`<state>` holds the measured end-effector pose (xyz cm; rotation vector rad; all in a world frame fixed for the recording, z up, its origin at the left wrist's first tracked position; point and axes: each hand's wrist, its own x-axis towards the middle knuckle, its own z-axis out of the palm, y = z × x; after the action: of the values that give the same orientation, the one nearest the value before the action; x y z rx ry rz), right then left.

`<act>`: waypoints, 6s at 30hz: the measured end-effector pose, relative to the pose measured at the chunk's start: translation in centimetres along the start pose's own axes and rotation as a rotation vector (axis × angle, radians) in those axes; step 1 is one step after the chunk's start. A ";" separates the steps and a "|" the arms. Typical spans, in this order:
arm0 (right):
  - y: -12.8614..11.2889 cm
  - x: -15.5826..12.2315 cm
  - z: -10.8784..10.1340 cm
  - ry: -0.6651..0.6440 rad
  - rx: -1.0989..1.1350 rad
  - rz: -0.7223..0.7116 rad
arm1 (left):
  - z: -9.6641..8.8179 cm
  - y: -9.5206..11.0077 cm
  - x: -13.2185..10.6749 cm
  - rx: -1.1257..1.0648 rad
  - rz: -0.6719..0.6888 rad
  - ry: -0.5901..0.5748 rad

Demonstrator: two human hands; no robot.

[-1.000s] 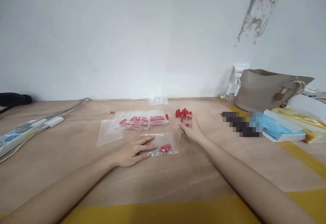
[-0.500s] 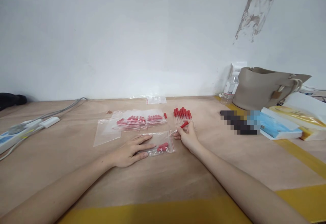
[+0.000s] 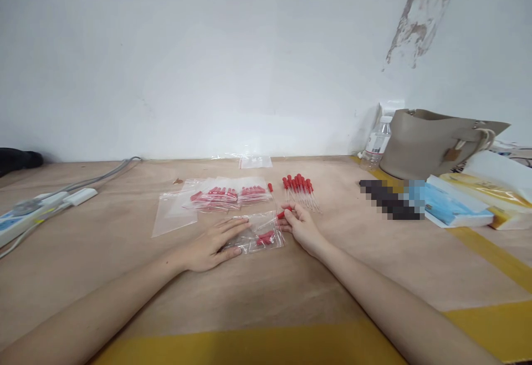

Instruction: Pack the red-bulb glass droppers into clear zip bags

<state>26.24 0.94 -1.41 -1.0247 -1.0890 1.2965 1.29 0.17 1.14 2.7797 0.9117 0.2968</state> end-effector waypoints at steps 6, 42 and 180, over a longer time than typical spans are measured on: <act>-0.2 -0.1 -0.6 -0.156 -0.232 0.030 | -0.2 0.2 0.0 -0.020 0.005 0.009; 0.4 1.8 -2.1 0.268 -1.319 -0.418 | 0.1 -0.2 -0.1 -0.045 -0.001 0.004; -2.1 10.3 3.7 0.150 -1.333 -0.092 | -0.3 0.4 0.0 -0.013 0.002 0.013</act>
<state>22.85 11.08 1.67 -1.9275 -1.8776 0.2526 1.45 -0.07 1.54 2.7702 0.9072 0.3198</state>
